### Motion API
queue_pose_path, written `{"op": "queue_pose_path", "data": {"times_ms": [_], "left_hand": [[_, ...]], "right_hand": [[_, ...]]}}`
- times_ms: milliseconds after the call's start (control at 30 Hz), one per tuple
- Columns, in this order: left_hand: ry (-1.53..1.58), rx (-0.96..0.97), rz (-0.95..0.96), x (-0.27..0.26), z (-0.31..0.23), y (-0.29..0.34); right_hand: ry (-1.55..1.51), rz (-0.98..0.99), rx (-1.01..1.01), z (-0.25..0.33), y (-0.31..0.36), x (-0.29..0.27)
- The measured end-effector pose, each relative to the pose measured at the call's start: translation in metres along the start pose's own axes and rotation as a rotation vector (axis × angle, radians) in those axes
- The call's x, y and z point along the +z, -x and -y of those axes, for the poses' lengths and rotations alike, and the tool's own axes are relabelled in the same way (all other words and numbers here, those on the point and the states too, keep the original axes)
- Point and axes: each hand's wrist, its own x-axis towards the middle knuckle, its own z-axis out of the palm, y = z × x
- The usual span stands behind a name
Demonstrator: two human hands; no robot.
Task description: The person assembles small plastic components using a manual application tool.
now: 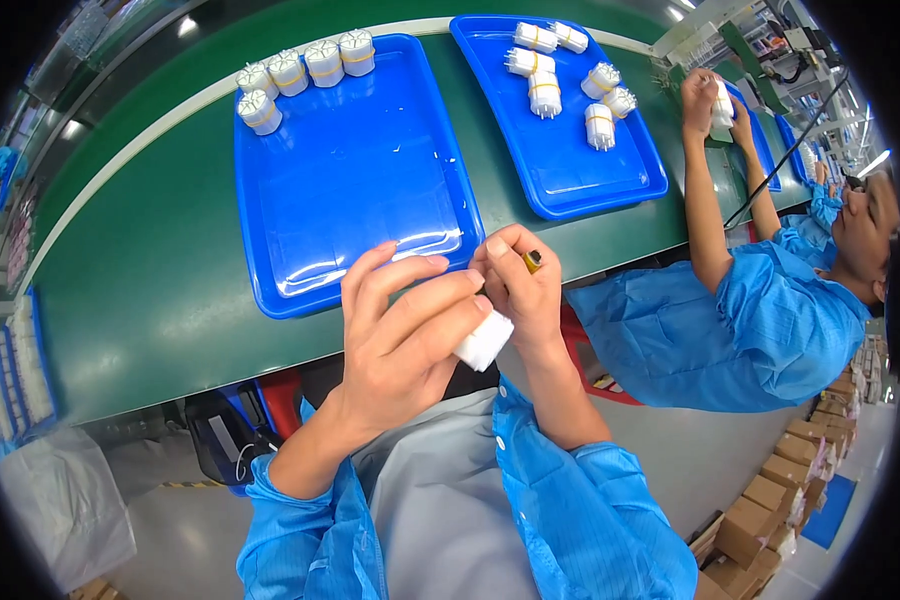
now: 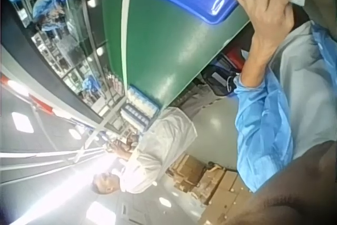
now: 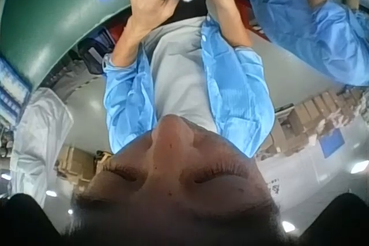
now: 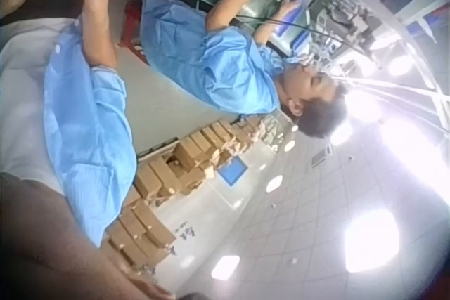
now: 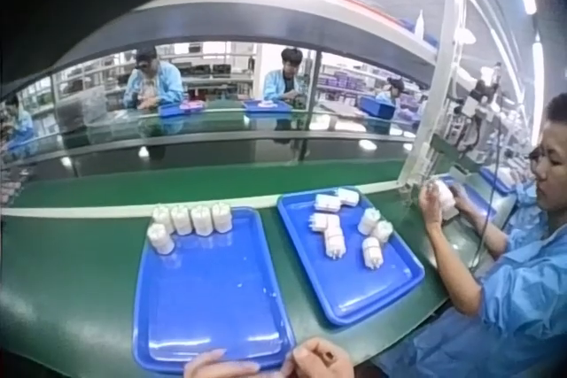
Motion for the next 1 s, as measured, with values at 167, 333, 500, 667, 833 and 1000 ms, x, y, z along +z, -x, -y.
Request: {"op": "queue_pose_path", "data": {"times_ms": [167,333,500,667,833,1000], "left_hand": [[0.135,0.097,-0.022,0.005,0.005,0.008],[0.498,-0.008,-0.014,0.018,0.005,0.016],[1.011,-0.239,-0.025,0.024,0.006,0.025],[1.271,-0.651,-0.022,0.017,-0.013,0.026],[1.295,-0.826,0.05,0.011,-0.012,0.029],[1.384,-0.81,0.128,0.006,-0.011,0.036]], "right_hand": [[-0.018,0.001,-0.017,-0.009,-0.002,-0.005],[-0.009,0.009,-0.012,-0.008,-0.002,-0.006],[0.021,0.02,0.014,-0.001,0.0,-0.004],[0.011,0.01,-0.028,-0.006,0.001,-0.004],[0.056,0.006,-0.017,-0.005,0.003,-0.002],[0.085,0.012,-0.046,-0.009,0.004,-0.001]]}}
